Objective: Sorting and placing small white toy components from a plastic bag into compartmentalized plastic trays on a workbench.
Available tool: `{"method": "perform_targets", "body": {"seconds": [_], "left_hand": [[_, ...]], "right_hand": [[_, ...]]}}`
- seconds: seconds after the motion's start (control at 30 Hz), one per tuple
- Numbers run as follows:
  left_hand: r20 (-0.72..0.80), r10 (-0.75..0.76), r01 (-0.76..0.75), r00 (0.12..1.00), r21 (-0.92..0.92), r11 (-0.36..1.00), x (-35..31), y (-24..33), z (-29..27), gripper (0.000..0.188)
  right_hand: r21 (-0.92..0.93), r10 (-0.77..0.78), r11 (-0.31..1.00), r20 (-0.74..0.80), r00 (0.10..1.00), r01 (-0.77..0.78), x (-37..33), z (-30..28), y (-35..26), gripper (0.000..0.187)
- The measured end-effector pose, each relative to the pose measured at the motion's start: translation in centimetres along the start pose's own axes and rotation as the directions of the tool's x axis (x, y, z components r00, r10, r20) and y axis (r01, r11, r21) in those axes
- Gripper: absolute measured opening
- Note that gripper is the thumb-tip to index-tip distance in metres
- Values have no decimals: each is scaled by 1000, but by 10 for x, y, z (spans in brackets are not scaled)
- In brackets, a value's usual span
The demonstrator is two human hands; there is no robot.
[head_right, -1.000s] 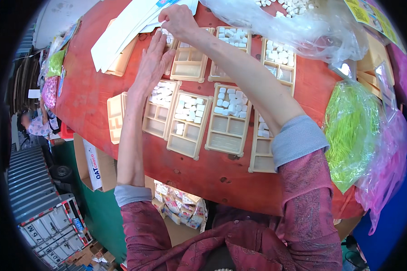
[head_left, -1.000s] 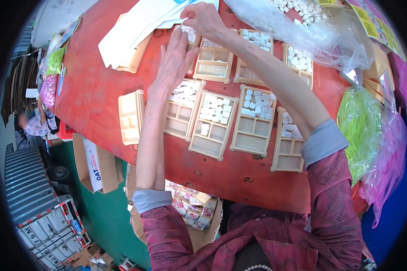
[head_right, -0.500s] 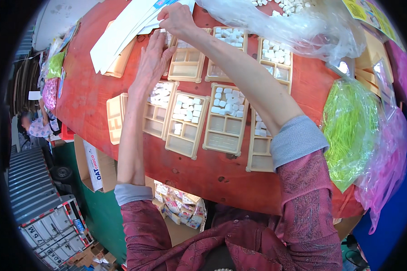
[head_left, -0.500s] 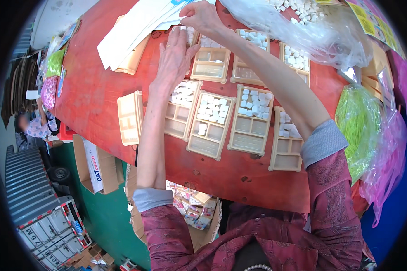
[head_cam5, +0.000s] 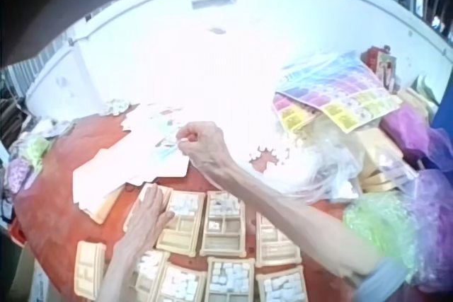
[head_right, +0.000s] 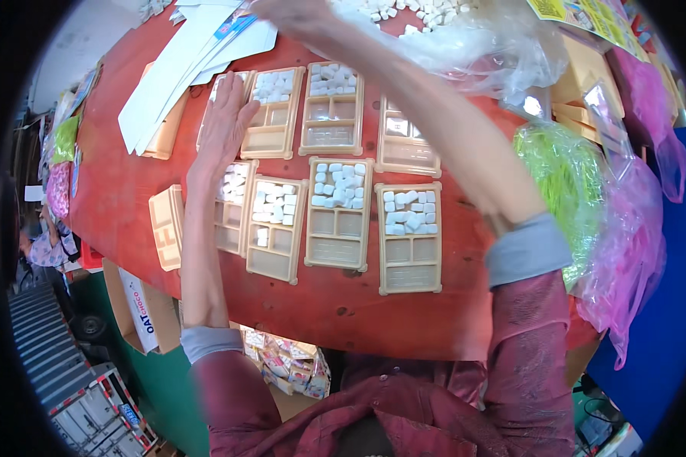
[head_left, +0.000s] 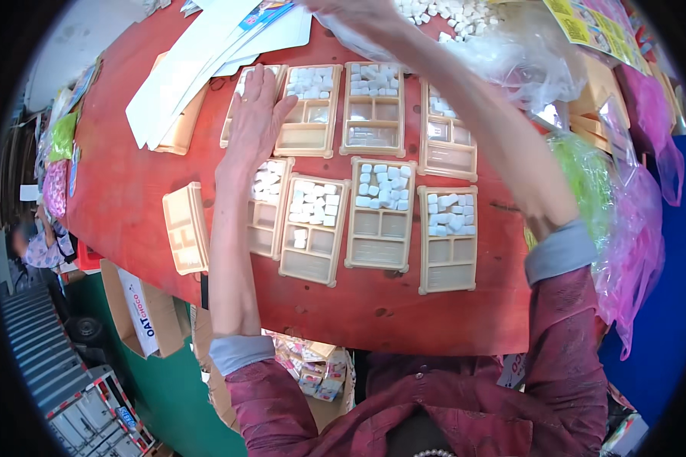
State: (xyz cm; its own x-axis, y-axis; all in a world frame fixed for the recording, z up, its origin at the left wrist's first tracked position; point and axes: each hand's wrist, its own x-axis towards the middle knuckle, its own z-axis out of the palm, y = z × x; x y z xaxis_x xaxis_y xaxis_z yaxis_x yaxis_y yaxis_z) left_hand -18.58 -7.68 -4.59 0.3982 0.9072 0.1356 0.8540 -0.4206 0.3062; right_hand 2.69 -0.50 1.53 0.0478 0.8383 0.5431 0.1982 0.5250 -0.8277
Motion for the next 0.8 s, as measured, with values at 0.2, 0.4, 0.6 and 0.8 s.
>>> {"method": "perform_targets", "body": {"seconds": [0.2, 0.4, 0.6, 0.8], "left_hand": [[18, 3, -4, 1000, 24, 1000, 10, 16, 1, 67], [-43, -85, 54, 995, -474, 879, 8, 6, -9, 67], [-34, -70, 46, 997, -462, 886, 3, -8, -12, 69], [46, 9, -14, 999, 103, 995, 5, 5, -5, 68]], "right_hand": [[-241, -18, 966, 284, 959, 90, 2, -139, 54, 16], [-754, -48, 554, 393, 918, 352, -17, -124, 119, 31], [-810, 132, 433, 490, 862, 395, -12, -120, 120, 40], [-699, -154, 520, 489, 858, 492, -38, -128, 136, 49]]}}
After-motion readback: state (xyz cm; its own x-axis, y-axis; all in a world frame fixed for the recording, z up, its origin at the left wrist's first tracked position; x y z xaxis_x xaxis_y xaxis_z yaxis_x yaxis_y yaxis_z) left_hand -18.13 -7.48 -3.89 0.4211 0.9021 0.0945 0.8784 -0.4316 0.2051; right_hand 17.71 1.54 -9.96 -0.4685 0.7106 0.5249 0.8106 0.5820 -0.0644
